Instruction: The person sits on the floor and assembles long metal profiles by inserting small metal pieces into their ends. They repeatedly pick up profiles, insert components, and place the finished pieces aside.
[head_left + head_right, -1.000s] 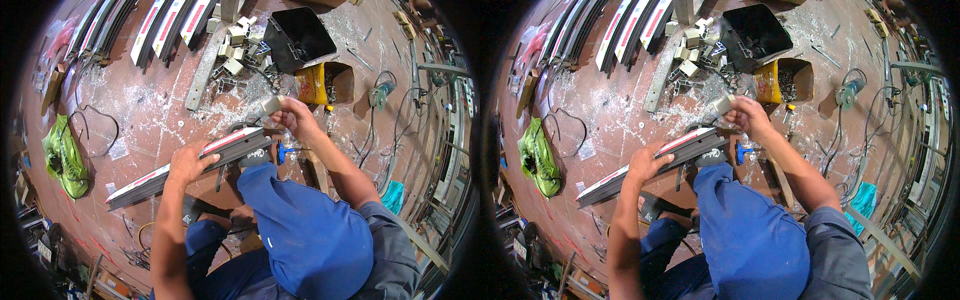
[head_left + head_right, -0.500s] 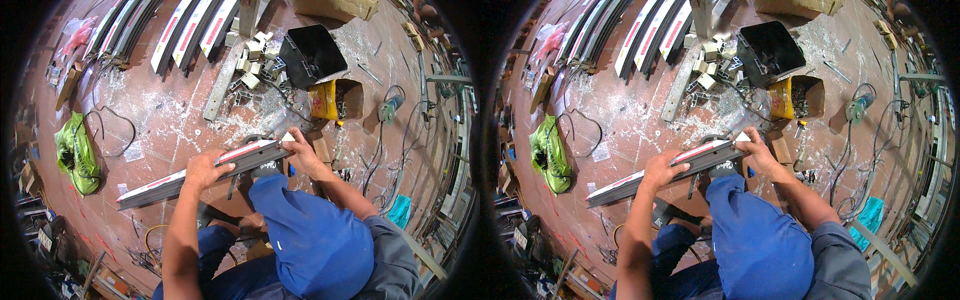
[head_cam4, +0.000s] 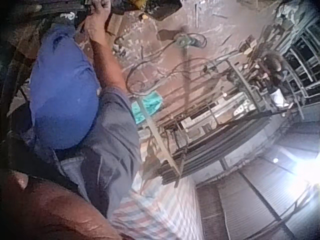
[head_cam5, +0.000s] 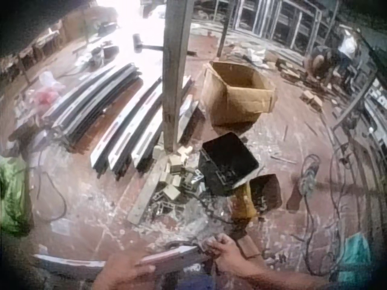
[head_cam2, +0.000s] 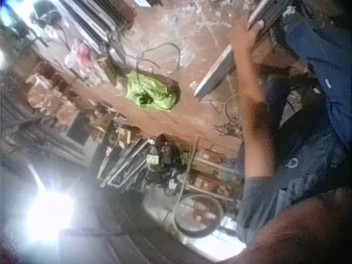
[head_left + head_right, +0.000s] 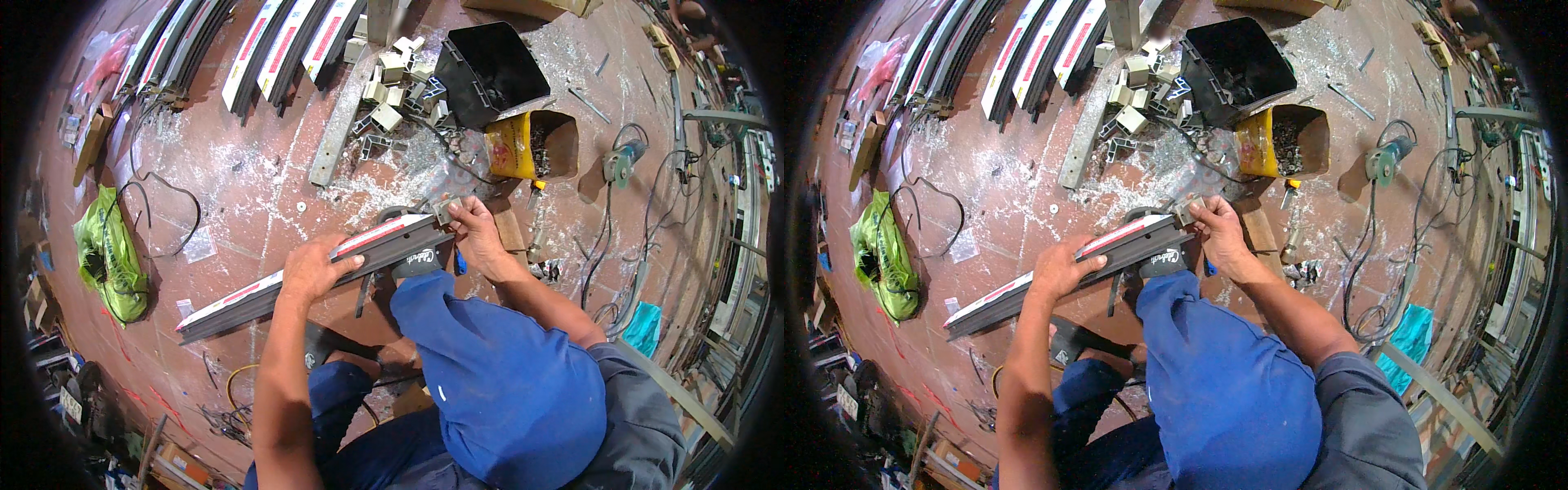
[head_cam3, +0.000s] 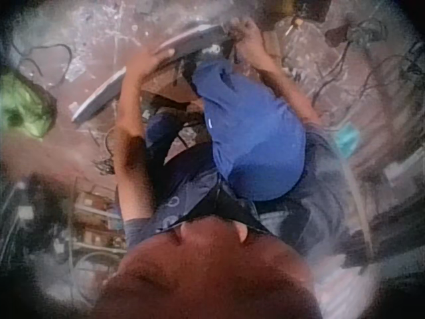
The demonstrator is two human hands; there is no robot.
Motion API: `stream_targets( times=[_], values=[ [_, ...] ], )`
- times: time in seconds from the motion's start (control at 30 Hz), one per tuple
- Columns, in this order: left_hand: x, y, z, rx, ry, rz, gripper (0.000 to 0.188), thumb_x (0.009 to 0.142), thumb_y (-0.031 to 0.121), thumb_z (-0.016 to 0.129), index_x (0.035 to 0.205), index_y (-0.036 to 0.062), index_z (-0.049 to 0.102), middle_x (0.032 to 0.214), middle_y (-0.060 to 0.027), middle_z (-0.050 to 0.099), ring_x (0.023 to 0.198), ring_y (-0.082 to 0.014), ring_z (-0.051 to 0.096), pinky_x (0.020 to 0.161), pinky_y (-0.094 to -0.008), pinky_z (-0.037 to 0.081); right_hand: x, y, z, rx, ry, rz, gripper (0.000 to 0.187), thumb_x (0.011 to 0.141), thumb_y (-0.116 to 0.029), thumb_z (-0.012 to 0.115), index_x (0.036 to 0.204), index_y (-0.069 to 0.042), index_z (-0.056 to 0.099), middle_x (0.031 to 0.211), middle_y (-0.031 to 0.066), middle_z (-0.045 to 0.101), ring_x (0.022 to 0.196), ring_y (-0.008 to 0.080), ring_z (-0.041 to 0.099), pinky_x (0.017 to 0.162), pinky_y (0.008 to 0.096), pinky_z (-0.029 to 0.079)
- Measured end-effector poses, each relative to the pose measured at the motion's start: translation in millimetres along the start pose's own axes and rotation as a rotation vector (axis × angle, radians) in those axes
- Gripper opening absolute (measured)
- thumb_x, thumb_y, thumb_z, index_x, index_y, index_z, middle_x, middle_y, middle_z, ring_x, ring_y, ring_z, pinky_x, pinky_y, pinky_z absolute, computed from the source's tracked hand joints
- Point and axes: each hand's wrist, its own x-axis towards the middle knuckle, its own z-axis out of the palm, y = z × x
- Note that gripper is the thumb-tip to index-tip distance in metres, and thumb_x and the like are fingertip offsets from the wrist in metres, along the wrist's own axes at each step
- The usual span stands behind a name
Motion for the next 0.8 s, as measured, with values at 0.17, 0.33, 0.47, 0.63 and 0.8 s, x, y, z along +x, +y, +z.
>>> stream_targets(
  times=[0.17,0.33,0.47,0.63,0.8],
  values=[
    [0,1,-3,-0.016,-0.02,0.009,0.069,0.089,0.062,0.075,0.137,0.0138,0.072,0.129,-0.0209,0.074,0.122,-0.0436,0.068,0.104,-0.052,0.051,-13,14,20,0.015,0.003,-0.023,0.03,0.096,-0.002,0.076,0.08,-0.012,0.053,0.134,0.0136,0.066,0.113,0.0181,0.061,0.101,0.0324,0.044],
    [-2,0,-1,-0.029,0.01,0.016,0.068,0.089,0.062,0.075,0.136,0.0133,0.072,0.13,-0.0195,0.074,0.124,-0.0435,0.067,0.105,-0.052,0.051,-13,8,14,0.058,-0.057,-0.016,0.027,0.097,-0.001,0.073,0.081,-0.011,0.054,0.131,0.0122,0.068,0.112,0.0179,0.063,0.102,0.0331,0.047],
    [0,-4,0,-0.016,-0.017,0.013,0.066,0.089,0.062,0.075,0.135,0.0138,0.073,0.129,-0.0193,0.075,0.123,-0.0431,0.067,0.105,-0.0515,0.051,-14,10,19,0.108,-0.054,-0.003,0.026,0.098,-0.002,0.072,0.082,-0.012,0.054,0.124,0.0111,0.07,0.114,0.0181,0.065,0.103,0.0341,0.049],
    [1,0,2,-0.006,0.027,0.032,0.057,0.089,0.06,0.076,0.128,0.0181,0.075,0.12,-0.019,0.076,0.116,-0.0415,0.07,0.099,-0.0537,0.053,-8,4,2,-0.055,-0.119,0.055,0.027,0.1,-0.003,0.072,0.084,-0.012,0.052,0.12,0.0109,0.07,0.115,0.0159,0.064,0.101,0.0313,0.047],
    [-3,-3,5,-0.026,0.056,0.067,0.056,0.09,0.058,0.075,0.13,0.0182,0.075,0.12,-0.0193,0.076,0.115,-0.0424,0.07,0.098,-0.0536,0.053,-1,-12,5,-0.256,-0.261,0.007,0.03,0.096,-0.002,0.072,0.084,-0.014,0.048,0.116,0.0071,0.07,0.1,0.0116,0.06,0.089,0.0325,0.051]
  ],
)
